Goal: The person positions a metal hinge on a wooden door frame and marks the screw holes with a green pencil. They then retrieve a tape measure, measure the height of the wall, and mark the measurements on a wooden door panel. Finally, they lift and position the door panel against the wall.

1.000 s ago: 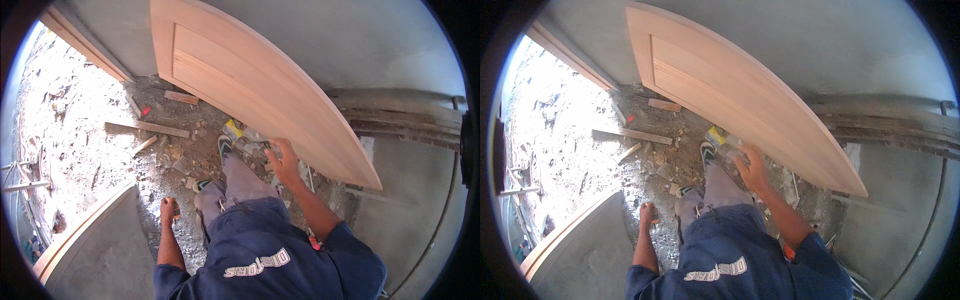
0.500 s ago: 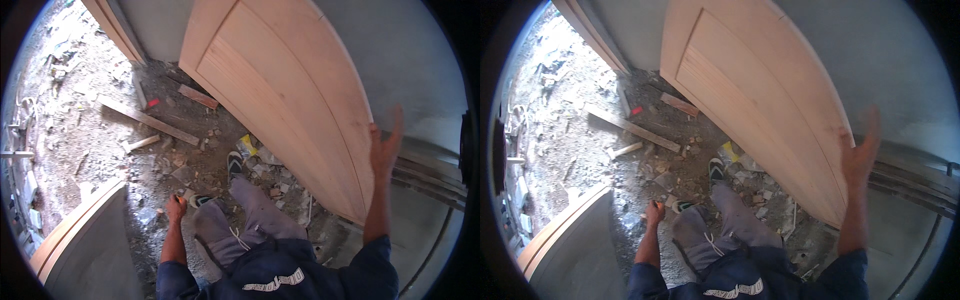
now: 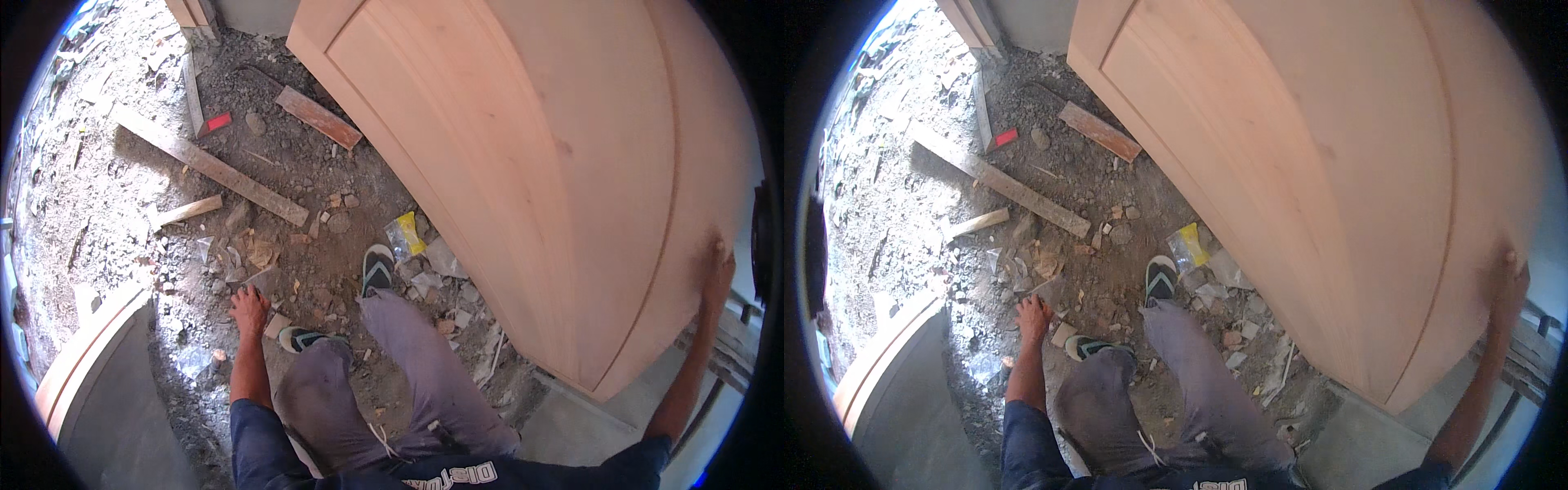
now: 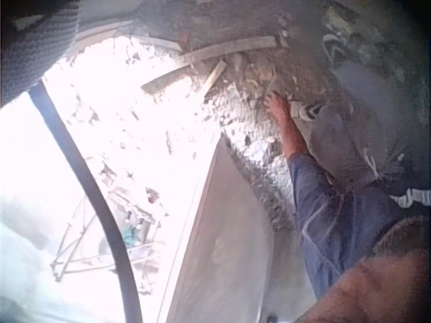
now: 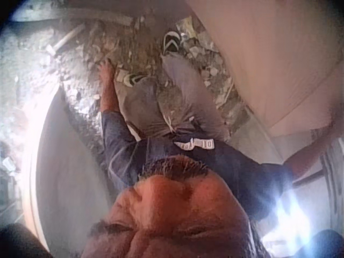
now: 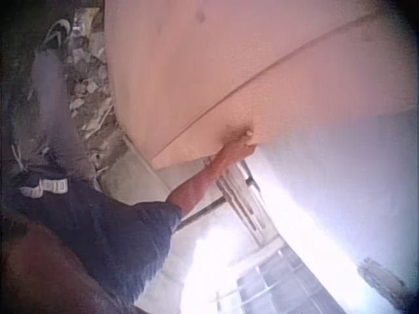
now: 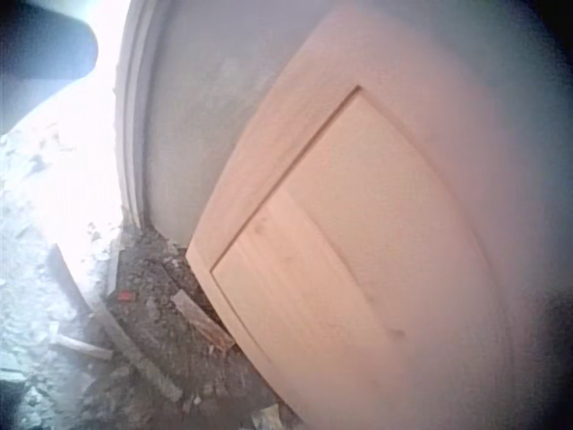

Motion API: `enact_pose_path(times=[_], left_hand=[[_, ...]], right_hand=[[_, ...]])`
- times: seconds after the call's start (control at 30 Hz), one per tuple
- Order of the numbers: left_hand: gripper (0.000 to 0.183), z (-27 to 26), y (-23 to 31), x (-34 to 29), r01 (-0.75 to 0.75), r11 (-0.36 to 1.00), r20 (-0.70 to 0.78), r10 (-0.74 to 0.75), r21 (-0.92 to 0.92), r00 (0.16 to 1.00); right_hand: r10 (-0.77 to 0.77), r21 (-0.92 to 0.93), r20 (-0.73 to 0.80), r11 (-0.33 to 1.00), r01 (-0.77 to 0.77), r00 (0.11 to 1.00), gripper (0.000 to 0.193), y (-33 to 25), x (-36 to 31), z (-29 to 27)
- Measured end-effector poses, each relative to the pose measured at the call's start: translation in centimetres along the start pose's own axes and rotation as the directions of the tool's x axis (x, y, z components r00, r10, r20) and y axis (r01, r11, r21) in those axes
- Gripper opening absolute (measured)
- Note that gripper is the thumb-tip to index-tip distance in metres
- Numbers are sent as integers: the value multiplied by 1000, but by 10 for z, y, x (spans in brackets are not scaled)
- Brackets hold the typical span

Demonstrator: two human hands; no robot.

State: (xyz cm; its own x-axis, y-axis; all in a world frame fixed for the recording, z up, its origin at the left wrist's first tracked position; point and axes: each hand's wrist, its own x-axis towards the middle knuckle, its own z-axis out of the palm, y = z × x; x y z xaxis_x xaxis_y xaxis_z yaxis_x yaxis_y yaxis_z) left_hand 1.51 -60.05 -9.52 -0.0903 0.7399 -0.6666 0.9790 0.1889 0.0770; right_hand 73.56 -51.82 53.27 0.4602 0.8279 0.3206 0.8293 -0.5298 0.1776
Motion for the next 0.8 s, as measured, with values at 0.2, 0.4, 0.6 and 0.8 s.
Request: enact_pose_path(times=[0.2, 0.4, 0.6, 0.8], left_hand=[[45, 26, 2, 37, -15, 995, -37, 19, 98, 999], [45, 49, -3, 66, 48, 984, -120, -27, 172, 992], [46, 63, -15, 70, 75, 978, -123, -52, 193, 991], [56, 64, -26, 61, 160, 985, -168, -146, 71, 975]], right_hand=[[40, 163, -47, 986, -32, 998, 76, -51, -14, -10], [-49, 111, -89, 992, 58, 995, 108, -74, -19, -8], [-18, 116, -83, 993, 28, 996, 107, -87, -23, -6], [72, 153, -63, 986, -62, 995, 97, -96, -24, -5]])
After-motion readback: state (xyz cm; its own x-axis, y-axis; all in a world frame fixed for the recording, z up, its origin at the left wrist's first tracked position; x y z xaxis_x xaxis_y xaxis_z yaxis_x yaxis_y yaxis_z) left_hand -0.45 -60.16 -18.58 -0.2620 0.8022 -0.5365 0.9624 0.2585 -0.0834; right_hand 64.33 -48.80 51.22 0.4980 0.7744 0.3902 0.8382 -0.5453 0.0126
